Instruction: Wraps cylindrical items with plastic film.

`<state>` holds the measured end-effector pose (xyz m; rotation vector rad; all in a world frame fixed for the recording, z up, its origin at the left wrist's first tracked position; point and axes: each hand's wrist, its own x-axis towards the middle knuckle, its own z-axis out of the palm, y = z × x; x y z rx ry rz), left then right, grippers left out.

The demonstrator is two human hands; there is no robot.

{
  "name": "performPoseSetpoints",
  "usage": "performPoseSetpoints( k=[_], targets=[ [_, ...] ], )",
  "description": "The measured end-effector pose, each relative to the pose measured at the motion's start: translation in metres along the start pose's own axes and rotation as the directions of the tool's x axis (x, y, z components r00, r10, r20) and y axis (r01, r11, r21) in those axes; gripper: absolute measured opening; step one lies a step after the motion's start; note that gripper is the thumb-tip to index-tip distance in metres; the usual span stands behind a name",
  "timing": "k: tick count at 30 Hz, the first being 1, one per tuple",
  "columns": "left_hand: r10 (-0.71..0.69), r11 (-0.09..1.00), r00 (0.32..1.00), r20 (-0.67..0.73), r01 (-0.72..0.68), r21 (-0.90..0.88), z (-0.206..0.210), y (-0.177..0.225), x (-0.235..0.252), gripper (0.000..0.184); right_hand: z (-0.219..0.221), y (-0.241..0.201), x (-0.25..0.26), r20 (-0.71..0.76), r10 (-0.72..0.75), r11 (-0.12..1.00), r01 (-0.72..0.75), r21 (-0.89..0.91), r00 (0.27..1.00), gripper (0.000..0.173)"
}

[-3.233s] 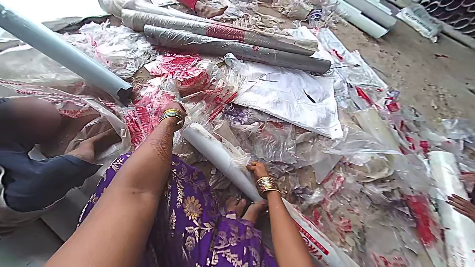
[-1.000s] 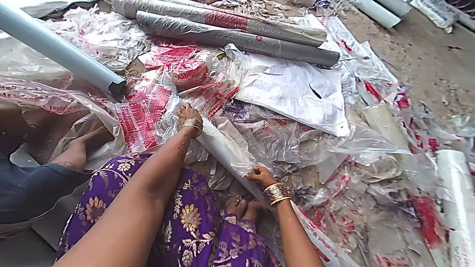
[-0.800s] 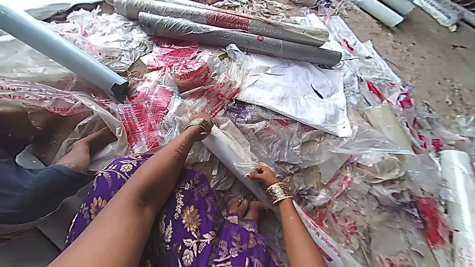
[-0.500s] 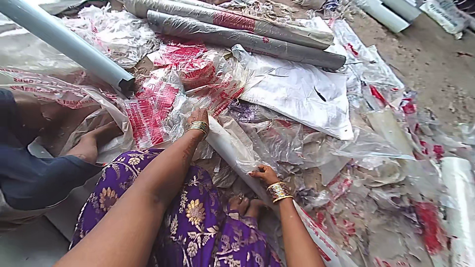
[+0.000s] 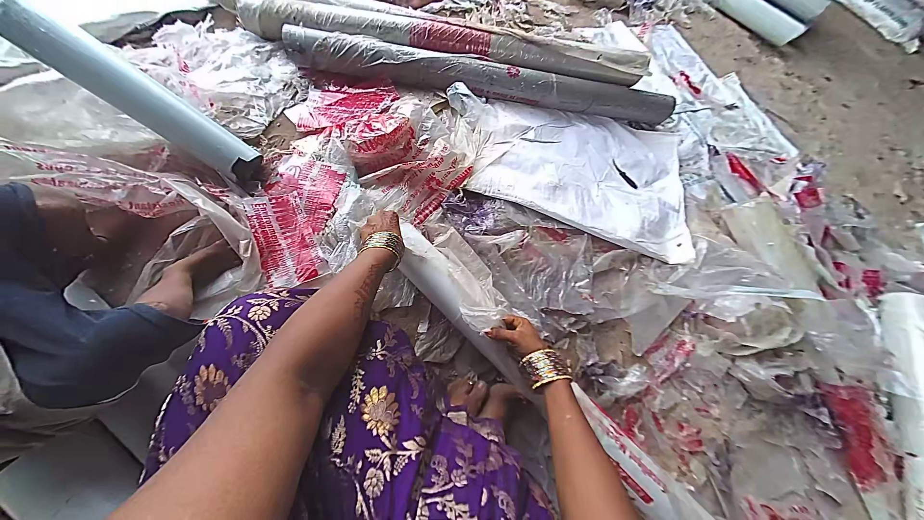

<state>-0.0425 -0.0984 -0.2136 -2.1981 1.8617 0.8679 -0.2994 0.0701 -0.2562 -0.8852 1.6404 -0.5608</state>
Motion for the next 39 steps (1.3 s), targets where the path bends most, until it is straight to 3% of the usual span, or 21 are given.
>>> performPoseSetpoints(
  k=[6,9,13,15,18,20,21,23,25,34,39],
  targets=[
    [0.199,0.974,0.978,-0.068,-0.190,0.127,0.008,-0.014,0.024,0.020,-0.002,0.001,0.003,-0.013,-0.038,0.999,0.038,0.002,0.999,0.020],
    [0.311,0.947,0.942,-0.124,-0.297,0.119,0.016,-0.022,0.040,0.020,-0.004,0.001,0.004,-0.027,-0.054,0.997,0.052,-0.057,0.998,0.015],
    [0.319,0.945,0.942,-0.107,-0.307,0.111,0.017,-0.023,0.045,0.021,-0.024,-0.007,0.004,-0.020,-0.095,0.975,0.090,-0.203,0.995,0.012],
    [0.296,0.952,0.950,-0.101,-0.286,0.109,0.016,-0.020,0.042,0.022,-0.035,-0.009,0.002,-0.134,-0.121,0.974,0.091,-0.210,0.984,0.024],
    [0.232,0.971,0.969,-0.089,-0.224,0.088,0.014,-0.014,0.034,0.028,-0.037,-0.007,0.004,-0.210,-0.123,0.945,0.050,-0.322,0.970,0.070],
    [0.198,0.979,0.977,-0.075,-0.194,0.058,0.012,-0.012,0.032,0.029,-0.021,-0.013,0.006,-0.165,-0.027,0.852,-0.063,-0.520,0.986,0.098],
    [0.183,0.982,0.982,-0.054,-0.180,0.057,0.012,-0.011,0.032,0.030,-0.009,-0.018,0.006,-0.155,0.045,0.747,-0.136,-0.650,0.987,0.107],
    [0.168,0.984,0.986,-0.012,-0.167,0.058,0.011,-0.012,0.033,0.030,0.016,-0.031,0.004,-0.159,0.169,0.508,-0.224,-0.832,0.973,0.115],
    [0.164,0.986,0.986,0.002,-0.164,0.036,0.009,-0.012,0.033,0.030,0.031,-0.041,0.003,-0.179,0.236,0.362,-0.257,-0.896,0.955,0.117],
    [0.161,0.954,0.984,0.071,-0.136,-0.268,0.011,0.006,0.027,0.029,0.053,-0.035,0.004,-0.271,0.227,0.275,-0.328,-0.904,0.936,0.116],
    [0.194,0.737,0.977,-0.088,-0.204,-0.645,-0.015,0.001,0.045,0.026,0.056,-0.036,0.003,-0.272,0.222,0.273,-0.327,-0.905,0.936,0.116]
  ],
)
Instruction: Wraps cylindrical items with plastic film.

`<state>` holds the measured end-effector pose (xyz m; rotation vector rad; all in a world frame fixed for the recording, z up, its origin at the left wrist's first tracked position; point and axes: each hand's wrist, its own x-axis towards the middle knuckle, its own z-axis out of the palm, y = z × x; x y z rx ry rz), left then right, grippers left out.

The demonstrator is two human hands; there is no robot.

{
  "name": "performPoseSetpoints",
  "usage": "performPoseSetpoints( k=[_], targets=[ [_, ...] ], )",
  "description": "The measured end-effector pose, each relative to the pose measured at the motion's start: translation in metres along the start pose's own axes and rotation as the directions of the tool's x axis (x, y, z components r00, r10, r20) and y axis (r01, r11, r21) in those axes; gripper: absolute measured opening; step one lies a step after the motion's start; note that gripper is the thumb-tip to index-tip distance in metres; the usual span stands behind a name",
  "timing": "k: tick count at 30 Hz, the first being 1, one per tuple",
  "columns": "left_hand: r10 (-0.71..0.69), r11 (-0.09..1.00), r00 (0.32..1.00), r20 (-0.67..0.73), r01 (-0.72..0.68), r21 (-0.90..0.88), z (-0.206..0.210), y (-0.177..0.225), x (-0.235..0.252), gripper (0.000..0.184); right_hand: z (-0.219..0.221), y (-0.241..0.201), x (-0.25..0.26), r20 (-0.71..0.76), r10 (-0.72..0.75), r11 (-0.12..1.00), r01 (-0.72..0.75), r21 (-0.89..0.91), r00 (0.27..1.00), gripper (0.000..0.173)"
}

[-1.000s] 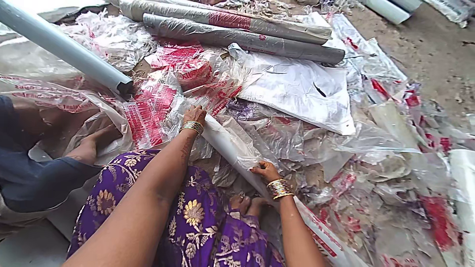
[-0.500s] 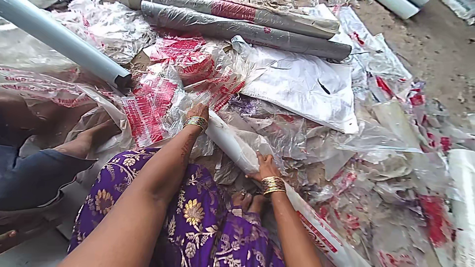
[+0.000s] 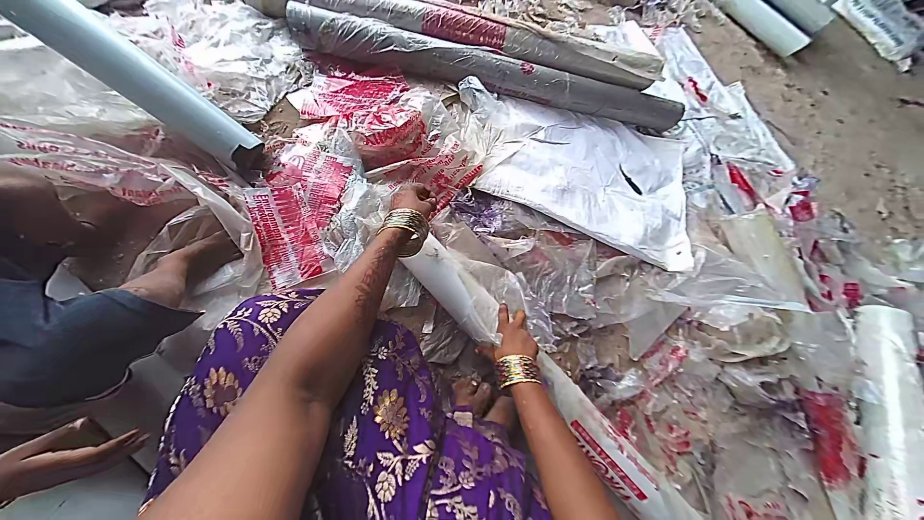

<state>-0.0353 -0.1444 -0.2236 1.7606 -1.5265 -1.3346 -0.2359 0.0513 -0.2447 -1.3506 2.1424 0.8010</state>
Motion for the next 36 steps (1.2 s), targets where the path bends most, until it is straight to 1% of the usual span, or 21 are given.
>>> performPoseSetpoints(
  k=[1,2,4,5,7,10,12,14,16,18,21,24,26,28,30,31,33,34,36],
  targets=[
    [-0.009,1.000,0.999,-0.034,0.009,-0.002,-0.013,0.000,0.005,0.027,0.001,0.000,-0.001,-0.002,0.001,1.000,-0.001,-0.003,1.000,0.115],
    [-0.043,0.997,0.998,-0.043,0.045,0.058,-0.027,-0.002,0.010,0.031,0.003,0.001,-0.001,-0.012,0.004,1.000,-0.004,0.000,1.000,0.114],
    [-0.143,0.956,0.989,-0.027,0.145,0.253,-0.049,-0.012,0.012,0.042,0.005,0.001,-0.001,-0.015,0.008,1.000,-0.008,-0.002,1.000,0.113],
    [-0.187,0.922,0.982,-0.028,0.185,0.341,-0.052,-0.017,0.008,0.048,0.005,-0.001,0.000,-0.014,0.006,1.000,-0.006,-0.006,1.000,0.114],
    [-0.244,0.855,0.970,-0.007,0.218,0.471,-0.043,-0.014,-0.007,0.059,0.005,-0.001,0.001,-0.020,0.006,1.000,-0.006,0.003,1.000,0.115],
    [-0.260,0.791,0.964,0.050,0.183,0.585,-0.011,-0.007,-0.023,0.069,0.008,0.000,-0.003,-0.033,0.003,1.000,-0.002,0.024,0.999,0.112],
    [-0.242,0.769,0.970,0.039,0.167,0.617,0.004,-0.009,-0.025,0.068,0.008,-0.001,-0.007,-0.040,-0.001,0.999,0.002,0.034,0.999,0.110],
    [-0.216,0.763,0.976,0.021,0.156,0.627,0.011,-0.014,-0.023,0.062,0.009,-0.002,-0.009,-0.045,-0.006,0.999,0.008,0.037,0.999,0.108],
    [-0.217,0.767,0.975,0.046,0.141,0.626,0.012,-0.021,-0.017,0.050,0.011,-0.002,-0.010,-0.043,-0.006,0.999,0.008,0.034,0.999,0.106],
    [-0.241,0.765,0.966,0.089,0.133,0.630,0.010,-0.023,-0.009,0.044,0.012,-0.004,-0.013,-0.047,-0.017,0.999,0.018,0.032,0.999,0.103],
    [-0.265,0.773,0.958,0.113,0.140,0.619,0.009,-0.019,-0.010,0.041,0.014,-0.005,-0.016,-0.043,-0.020,0.999,0.022,0.035,0.999,0.100],
    [-0.274,0.812,0.949,0.156,0.141,0.567,0.013,-0.019,-0.008,0.043,0.016,-0.006,-0.016,-0.045,-0.027,1.000,0.027,0.010,0.999,0.099],
    [-0.226,0.870,0.951,0.208,0.101,0.483,0.019,-0.019,-0.006,0.041,0.016,-0.007,-0.016,-0.048,-0.032,0.999,0.032,0.003,0.998,0.098],
    [-0.162,0.921,0.947,0.277,0.044,0.387,0.026,-0.010,-0.013,0.037,0.016,-0.007,-0.017,-0.047,-0.032,0.999,0.032,-0.006,0.998,0.094],
    [-0.078,0.915,0.914,0.399,-0.093,0.392,0.032,0.007,-0.026,0.036,0.016,-0.008,-0.016,-0.045,-0.031,0.999,0.030,-0.011,0.998,0.094],
    [-0.025,0.885,0.884,0.467,-0.198,0.422,0.036,0.014,-0.033,0.035,0.017,-0.008,-0.016,-0.050,-0.030,0.999,0.029,-0.015,0.998,0.094],
    [0.032,0.783,0.812,0.583,-0.384,0.490,0.049,0.023,-0.051,0.033,0.021,-0.009,-0.017,-0.066,-0.031,0.999,0.030,-0.025,0.997,0.095],
    [0.036,0.729,0.782,0.623,-0.447,0.519,0.057,0.030,-0.064,0.032,0.022,-0.010,-0.017,-0.076,-0.031,0.999,0.029,-0.028,0.997,0.095],
    [0.010,0.648,0.746,0.666,-0.512,0.563,0.073,0.041,-0.090,0.032,0.025,-0.011,-0.017,-0.088,-0.031,0.999,0.028,-0.042,0.996,0.093]
  ],
)
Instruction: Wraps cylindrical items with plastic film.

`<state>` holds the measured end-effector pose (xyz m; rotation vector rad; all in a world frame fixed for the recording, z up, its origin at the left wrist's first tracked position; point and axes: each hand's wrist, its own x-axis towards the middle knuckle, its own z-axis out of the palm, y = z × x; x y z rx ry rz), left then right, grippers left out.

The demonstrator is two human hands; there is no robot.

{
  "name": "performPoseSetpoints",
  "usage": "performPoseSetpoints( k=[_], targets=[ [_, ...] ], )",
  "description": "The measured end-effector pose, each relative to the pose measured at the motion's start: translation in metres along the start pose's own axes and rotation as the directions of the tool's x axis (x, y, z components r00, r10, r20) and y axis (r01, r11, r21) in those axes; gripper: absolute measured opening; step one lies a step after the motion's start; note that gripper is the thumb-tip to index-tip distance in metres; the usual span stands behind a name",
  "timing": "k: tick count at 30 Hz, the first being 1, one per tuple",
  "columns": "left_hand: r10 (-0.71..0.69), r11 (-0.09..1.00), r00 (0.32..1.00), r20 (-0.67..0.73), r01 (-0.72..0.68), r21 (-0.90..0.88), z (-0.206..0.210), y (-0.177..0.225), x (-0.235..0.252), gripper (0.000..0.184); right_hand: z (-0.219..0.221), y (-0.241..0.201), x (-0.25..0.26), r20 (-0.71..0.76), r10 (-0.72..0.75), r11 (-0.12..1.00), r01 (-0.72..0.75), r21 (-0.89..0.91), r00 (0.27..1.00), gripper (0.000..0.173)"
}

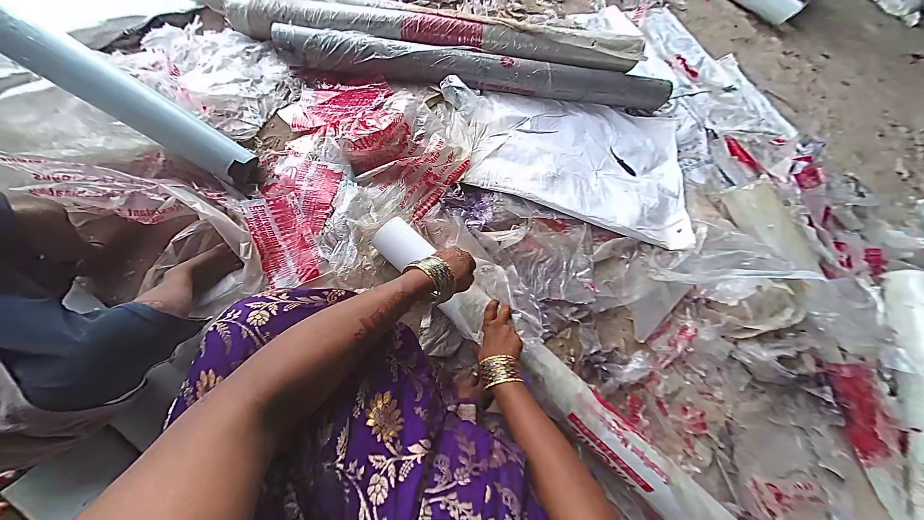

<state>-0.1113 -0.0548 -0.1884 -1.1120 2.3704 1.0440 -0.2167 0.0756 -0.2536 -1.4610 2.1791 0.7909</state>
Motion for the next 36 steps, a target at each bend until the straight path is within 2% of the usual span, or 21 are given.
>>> performPoseSetpoints(
  k=[6,10,12,13,15,16,17,19,21,24,30,34,36],
  targets=[
    [0.003,0.998,0.993,0.114,-0.010,0.061,0.009,0.044,-0.020,0.034,0.003,-0.002,-0.002,-0.005,0.003,1.000,-0.003,-0.009,1.000,0.096],
    [0.030,0.999,0.996,0.085,-0.031,0.008,-0.003,0.036,-0.014,0.034,0.002,-0.002,0.000,-0.026,0.013,1.000,-0.012,0.017,1.000,0.095],
    [0.143,0.974,0.986,-0.087,-0.155,-0.162,-0.022,0.014,-0.012,0.034,-0.001,0.002,0.001,-0.007,0.013,0.999,-0.013,0.035,1.000,0.101],
    [0.178,0.929,0.954,-0.242,-0.244,-0.279,-0.034,0.000,-0.016,0.033,-0.002,0.003,0.001,-0.005,0.010,0.999,-0.010,0.044,1.000,0.102],
    [0.072,0.858,0.866,-0.494,-0.306,-0.412,-0.054,-0.024,-0.024,0.032,-0.004,0.003,0.002,-0.008,0.005,0.999,-0.005,0.054,1.000,0.102],
    [-0.003,0.883,0.857,-0.516,-0.239,-0.403,-0.062,-0.034,-0.027,0.031,-0.005,0.002,0.002,-0.002,0.009,0.998,-0.009,0.058,1.000,0.103],
    [-0.065,0.929,0.881,-0.469,-0.118,-0.351,-0.066,-0.046,-0.028,0.030,-0.005,0.002,0.002,0.006,0.014,0.998,-0.014,0.060,1.000,0.104],
    [-0.217,0.970,0.937,-0.274,0.175,-0.171,-0.058,-0.063,-0.021,0.029,-0.006,0.003,0.002,0.014,0.018,0.998,-0.019,0.057,1.000,0.104],
    [-0.343,0.939,0.930,-0.133,0.338,-0.055,-0.031,-0.069,-0.011,0.033,-0.006,0.004,0.004,0.014,0.020,0.999,-0.021,0.046,1.000,0.104],
    [-0.347,0.937,0.932,-0.101,0.342,-0.063,0.000,-0.072,0.009,0.042,-0.007,0.004,0.005,0.017,0.029,0.998,-0.030,0.062,0.999,0.103],
    [-0.237,0.967,0.958,-0.159,0.219,-0.127,0.006,-0.049,0.014,0.059,-0.007,0.003,0.005,0.012,0.024,0.999,-0.025,0.043,1.000,0.103],
    [-0.177,0.963,0.950,-0.256,0.113,-0.244,0.021,-0.052,0.028,0.042,-0.006,0.004,0.005,0.006,0.030,0.998,-0.030,0.057,1.000,0.104],
    [-0.187,0.935,0.947,-0.259,0.091,-0.343,0.026,-0.050,0.030,0.038,-0.005,0.004,0.006,-0.002,0.027,0.998,-0.027,0.062,1.000,0.104]
  ],
)
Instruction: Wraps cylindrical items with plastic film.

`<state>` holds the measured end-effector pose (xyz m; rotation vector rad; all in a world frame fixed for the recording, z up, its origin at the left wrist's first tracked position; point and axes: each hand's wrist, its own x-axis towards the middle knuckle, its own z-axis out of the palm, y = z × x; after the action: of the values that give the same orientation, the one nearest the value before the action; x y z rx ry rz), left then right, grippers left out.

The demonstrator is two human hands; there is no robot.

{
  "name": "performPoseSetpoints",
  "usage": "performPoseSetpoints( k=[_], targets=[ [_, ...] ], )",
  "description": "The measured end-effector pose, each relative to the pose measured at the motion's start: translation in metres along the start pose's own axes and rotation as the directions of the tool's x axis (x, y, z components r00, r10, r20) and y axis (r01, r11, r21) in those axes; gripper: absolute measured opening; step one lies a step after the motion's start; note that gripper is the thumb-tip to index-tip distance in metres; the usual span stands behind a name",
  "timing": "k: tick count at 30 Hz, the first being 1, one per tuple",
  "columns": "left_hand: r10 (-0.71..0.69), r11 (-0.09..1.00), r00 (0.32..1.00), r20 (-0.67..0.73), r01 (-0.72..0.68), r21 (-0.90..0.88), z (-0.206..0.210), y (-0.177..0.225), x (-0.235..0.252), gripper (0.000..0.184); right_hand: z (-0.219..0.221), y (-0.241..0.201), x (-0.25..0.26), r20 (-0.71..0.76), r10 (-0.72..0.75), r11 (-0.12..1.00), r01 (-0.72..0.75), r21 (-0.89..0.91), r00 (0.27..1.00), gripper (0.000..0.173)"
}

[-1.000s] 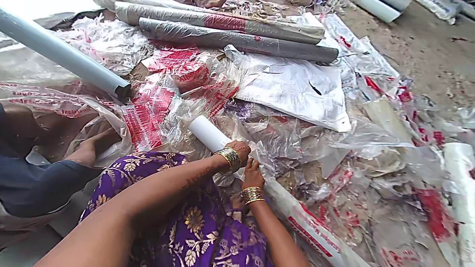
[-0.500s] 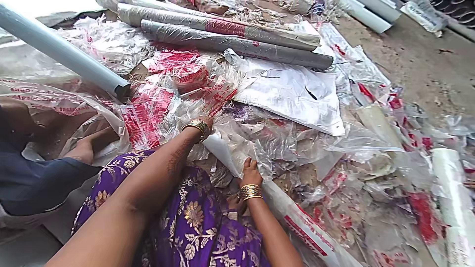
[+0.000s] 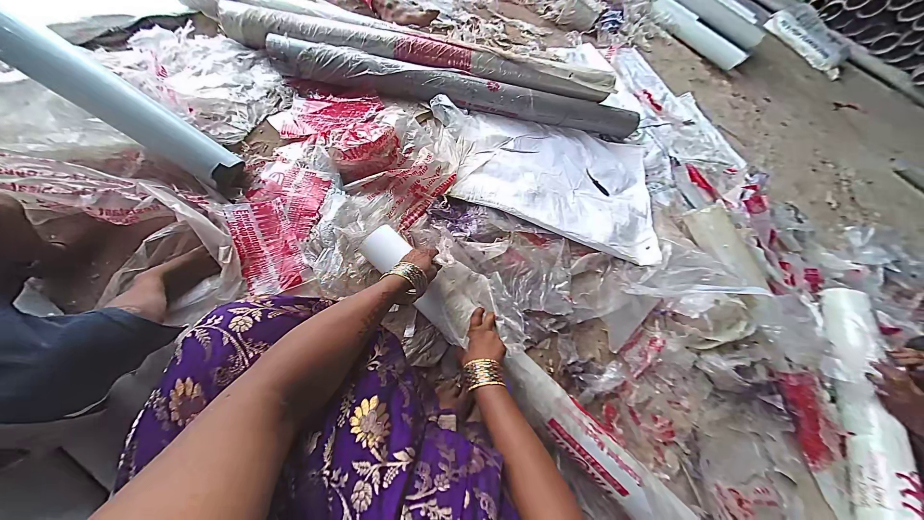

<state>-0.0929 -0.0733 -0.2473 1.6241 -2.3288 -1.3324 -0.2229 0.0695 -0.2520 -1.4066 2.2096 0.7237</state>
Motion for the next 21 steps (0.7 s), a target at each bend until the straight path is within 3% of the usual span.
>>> performPoseSetpoints(
  k=[3,8,15,21],
  targets=[
    [-0.083,0.991,0.997,-0.006,0.082,-0.106,0.005,0.008,-0.005,0.038,-0.001,0.000,0.000,0.011,0.000,1.000,0.000,-0.006,1.000,0.104],
    [-0.152,0.984,0.988,0.008,0.152,-0.094,0.004,0.034,-0.020,0.037,0.004,-0.004,-0.001,-0.013,0.002,1.000,-0.003,-0.030,1.000,0.099],
    [-0.119,0.988,0.993,0.025,0.121,-0.092,0.005,0.063,-0.041,0.040,0.018,-0.011,-0.006,-0.166,0.048,0.999,-0.050,-0.009,0.985,0.064],
    [-0.060,0.998,0.994,0.088,0.060,0.002,0.011,0.075,-0.051,0.035,0.023,-0.016,-0.005,-0.194,0.074,0.996,-0.082,-0.033,0.978,0.062]
  ],
)
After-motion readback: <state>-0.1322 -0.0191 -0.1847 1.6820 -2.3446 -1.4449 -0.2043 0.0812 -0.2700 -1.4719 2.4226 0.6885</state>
